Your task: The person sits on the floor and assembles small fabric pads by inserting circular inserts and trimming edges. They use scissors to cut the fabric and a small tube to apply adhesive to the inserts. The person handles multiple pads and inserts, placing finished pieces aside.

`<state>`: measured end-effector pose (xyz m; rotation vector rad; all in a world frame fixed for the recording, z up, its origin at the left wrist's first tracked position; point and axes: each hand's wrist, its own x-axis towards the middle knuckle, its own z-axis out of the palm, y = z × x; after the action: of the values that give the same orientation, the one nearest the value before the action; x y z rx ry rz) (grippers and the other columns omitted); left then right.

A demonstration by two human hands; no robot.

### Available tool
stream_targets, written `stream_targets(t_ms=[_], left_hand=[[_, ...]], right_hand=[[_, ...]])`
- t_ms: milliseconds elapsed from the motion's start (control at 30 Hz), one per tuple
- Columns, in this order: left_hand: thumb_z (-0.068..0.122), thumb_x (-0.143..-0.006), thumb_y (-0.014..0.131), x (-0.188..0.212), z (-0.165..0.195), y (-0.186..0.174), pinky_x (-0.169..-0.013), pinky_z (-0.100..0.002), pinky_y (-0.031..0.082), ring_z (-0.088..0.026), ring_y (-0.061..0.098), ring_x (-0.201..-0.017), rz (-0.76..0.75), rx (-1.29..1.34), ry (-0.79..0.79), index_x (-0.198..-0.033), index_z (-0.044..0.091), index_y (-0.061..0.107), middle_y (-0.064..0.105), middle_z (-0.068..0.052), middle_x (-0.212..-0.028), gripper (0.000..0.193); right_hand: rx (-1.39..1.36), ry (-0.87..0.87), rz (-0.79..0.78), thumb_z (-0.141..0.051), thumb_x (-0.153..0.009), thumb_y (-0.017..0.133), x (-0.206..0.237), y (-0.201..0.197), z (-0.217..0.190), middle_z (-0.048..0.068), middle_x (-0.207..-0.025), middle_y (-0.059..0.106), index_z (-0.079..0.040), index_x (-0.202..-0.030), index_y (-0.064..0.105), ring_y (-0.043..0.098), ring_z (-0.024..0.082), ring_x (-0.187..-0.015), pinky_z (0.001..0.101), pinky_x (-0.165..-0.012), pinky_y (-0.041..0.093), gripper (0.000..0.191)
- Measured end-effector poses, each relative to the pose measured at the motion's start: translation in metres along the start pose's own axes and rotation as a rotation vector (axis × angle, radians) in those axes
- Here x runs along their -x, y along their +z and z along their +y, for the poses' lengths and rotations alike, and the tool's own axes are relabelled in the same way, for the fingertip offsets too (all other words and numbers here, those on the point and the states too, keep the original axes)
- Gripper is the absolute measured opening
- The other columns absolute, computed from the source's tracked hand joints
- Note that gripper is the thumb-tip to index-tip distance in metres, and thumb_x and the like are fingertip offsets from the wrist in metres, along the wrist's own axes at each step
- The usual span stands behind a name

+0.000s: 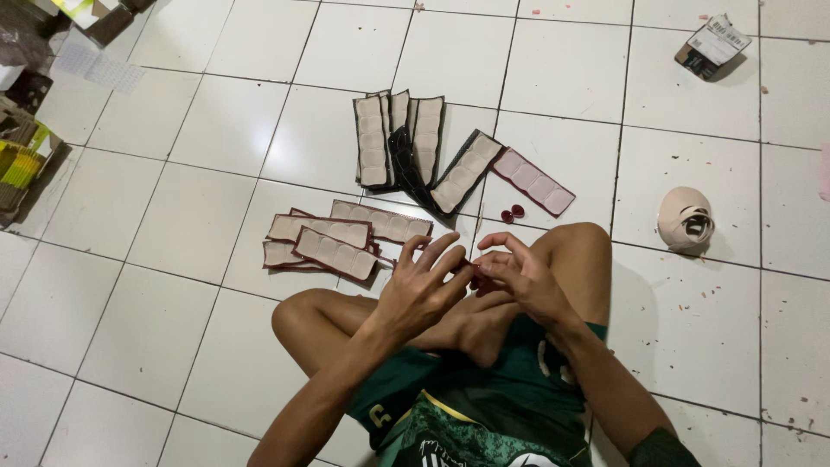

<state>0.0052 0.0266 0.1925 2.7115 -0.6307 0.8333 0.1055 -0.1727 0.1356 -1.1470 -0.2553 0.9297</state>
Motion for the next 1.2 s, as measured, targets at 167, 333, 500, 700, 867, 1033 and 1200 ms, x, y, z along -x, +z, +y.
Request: stream_targets(t_ms=[167,333,500,700,867,1033,1200], left_hand=[[0.019,-0.093,0.069,0.002,-0.001,0.002,-0.101,-0.05,0.045,-0.028,0.059,-0.126,-0.002,-0.037,0.06,-0.11,0.008,0.07,0.062,-0.01,-0.12,0.019],[0.011,-0.09,0.07,0.009,0.012,0.014,-0.098,-0.047,0.05,-0.03,0.06,-0.121,0.141,0.137,-0.208,-0.116,0.004,0.068,0.062,-0.013,-0.122,0.027],[0.007,-0.096,0.072,0.013,0.036,0.053,-0.084,-0.027,0.06,-0.018,0.071,-0.099,0.256,1.072,-1.095,-0.115,-0.002,0.068,0.074,-0.011,-0.108,0.021],[0.009,-0.092,0.075,0.025,0.037,0.078,-0.084,-0.024,0.058,-0.012,0.07,-0.095,0.391,1.33,-1.216,-0.112,-0.005,0.073,0.075,-0.009,-0.102,0.024],[0.007,-0.092,0.076,0.031,0.03,0.076,-0.085,-0.026,0.059,-0.015,0.071,-0.091,0.421,1.416,-1.222,-0.108,-0.007,0.074,0.076,-0.012,-0.099,0.021],[0.007,-0.094,0.075,0.029,0.033,0.072,-0.084,-0.026,0.058,-0.015,0.072,-0.091,0.502,1.309,-1.122,-0.107,-0.006,0.073,0.076,-0.012,-0.099,0.019],[0.004,-0.093,0.075,0.024,0.041,0.066,-0.086,-0.027,0.06,-0.015,0.073,-0.094,0.473,1.085,-1.086,-0.105,-0.007,0.074,0.078,-0.013,-0.1,0.017]], right_hand=[[-0.08,-0.006,-0.133,-0.016,-0.096,0.071,-0.007,-0.01,0.016,0.009,-0.104,0.065,-0.004,-0.123,0.05,0.066,0.016,-0.093,0.0317,-0.081,0.057,0.037],[-0.146,-0.144,-0.061,-0.01,-0.096,0.071,-0.009,-0.013,0.03,0.006,-0.103,0.062,-0.004,-0.119,0.049,0.065,0.015,-0.094,0.0298,-0.084,0.056,0.033],[0.11,-0.41,0.196,0.0,-0.096,0.068,-0.014,-0.001,0.04,0.009,-0.108,0.067,-0.004,-0.114,0.046,0.065,0.013,-0.101,0.0288,-0.092,0.055,0.029],[0.189,-0.541,0.229,0.001,-0.097,0.068,-0.01,0.013,0.039,0.011,-0.111,0.068,-0.003,-0.112,0.046,0.068,0.015,-0.111,0.0301,-0.099,0.056,0.027],[0.226,-0.428,0.25,0.0,-0.095,0.073,-0.006,0.016,0.028,0.012,-0.106,0.067,0.0,-0.113,0.052,0.067,0.016,-0.102,0.0317,-0.091,0.059,0.028],[0.274,-0.339,0.189,-0.006,-0.094,0.071,-0.001,0.021,0.016,0.012,-0.11,0.074,0.001,-0.124,0.059,0.072,0.017,-0.103,0.029,-0.09,0.061,0.033],[0.474,-0.415,0.218,-0.011,-0.095,0.071,0.0,0.022,0.007,0.01,-0.11,0.073,0.001,-0.115,0.07,0.075,0.016,-0.096,0.0274,-0.084,0.064,0.023]])
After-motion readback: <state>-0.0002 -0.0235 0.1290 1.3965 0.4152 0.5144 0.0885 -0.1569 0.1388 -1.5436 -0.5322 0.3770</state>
